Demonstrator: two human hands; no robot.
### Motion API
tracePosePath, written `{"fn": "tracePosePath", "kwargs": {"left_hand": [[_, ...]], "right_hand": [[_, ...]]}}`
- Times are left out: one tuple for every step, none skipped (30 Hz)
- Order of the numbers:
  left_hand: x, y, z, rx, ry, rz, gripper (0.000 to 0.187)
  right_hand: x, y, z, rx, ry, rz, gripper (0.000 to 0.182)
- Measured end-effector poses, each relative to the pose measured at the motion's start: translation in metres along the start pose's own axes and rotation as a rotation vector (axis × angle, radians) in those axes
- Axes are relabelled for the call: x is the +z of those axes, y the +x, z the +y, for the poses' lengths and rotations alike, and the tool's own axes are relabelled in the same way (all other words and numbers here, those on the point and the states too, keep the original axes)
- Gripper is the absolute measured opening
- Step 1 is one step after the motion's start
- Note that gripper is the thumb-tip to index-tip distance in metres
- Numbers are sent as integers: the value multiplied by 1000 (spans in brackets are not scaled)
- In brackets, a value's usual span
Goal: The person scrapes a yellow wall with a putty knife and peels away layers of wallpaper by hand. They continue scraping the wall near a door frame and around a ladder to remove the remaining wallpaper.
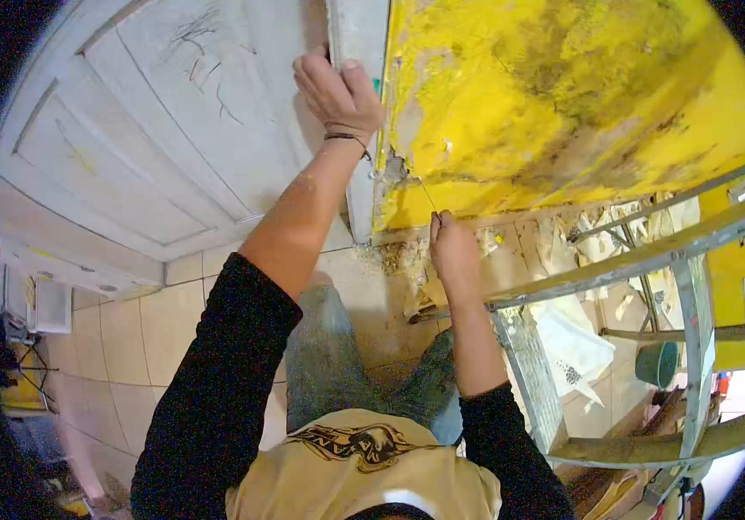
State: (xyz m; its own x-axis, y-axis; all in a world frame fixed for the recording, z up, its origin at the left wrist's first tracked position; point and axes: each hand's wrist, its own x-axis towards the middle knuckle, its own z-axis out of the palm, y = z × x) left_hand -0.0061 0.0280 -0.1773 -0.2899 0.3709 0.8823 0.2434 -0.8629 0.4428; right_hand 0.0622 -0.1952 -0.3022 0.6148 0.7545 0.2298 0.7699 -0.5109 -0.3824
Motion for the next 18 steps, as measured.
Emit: {"fn": "tracePosePath", "kwargs": {"left_hand": [[-2,2,0,-1,10,4,40],[-2,3,1,-9,1,-8,40],[-3,-1,4,-22,-12,-25,41],[2,-1,0,6,-4,38,40],[3,-2,-1,4,-13,41,40],[2,-1,0,-18,-24,3,41],[0,-2,0,-39,-32,-39,41],[-1,-3,0,-36,-32,-35,41],[-1,-3,-1,-36,-23,-41,42],[-1,-2,-2,-37,-12,-49,43],[-1,-2,-4,-37,-8,-46,43],[0,-2,-4,-22,-16,-30,43],[1,-2,-3,-7,-26,-15,44],[1,-3,-2,-8,-29,-14,44],[-1,-4,-1,-44,-14,-36,44],[-2,-3,0,-79,2,-60,44],[-2,-1,1,-75,-1,-61,44],[-1,-1,0,-49,-8,-43,44]], "right_hand": [[-1,0,-2,25,22,-28,35],[4,10,-8,0,36,30,36],[9,12,-8,7,34,24,36],[13,15,-8,-15,55,6,36],[14,17,-7,-42,72,-4,35],[6,13,-12,-9,27,-56,35],[1,7,-12,-10,27,-54,35],[-4,2,-11,17,26,-28,34],[-9,-1,-11,38,26,1,34],[-13,-4,-10,62,84,-27,33],[-15,-3,-11,58,83,-29,33],[-18,-2,-12,30,76,-12,33],[-21,-1,-12,4,69,6,34],[-21,4,-16,5,66,8,34],[-20,15,-25,-9,41,-6,34],[-20,21,-31,-22,17,-20,34],[-18,21,-31,-21,20,-17,34],[-18,20,-32,-45,34,-5,34]]}}
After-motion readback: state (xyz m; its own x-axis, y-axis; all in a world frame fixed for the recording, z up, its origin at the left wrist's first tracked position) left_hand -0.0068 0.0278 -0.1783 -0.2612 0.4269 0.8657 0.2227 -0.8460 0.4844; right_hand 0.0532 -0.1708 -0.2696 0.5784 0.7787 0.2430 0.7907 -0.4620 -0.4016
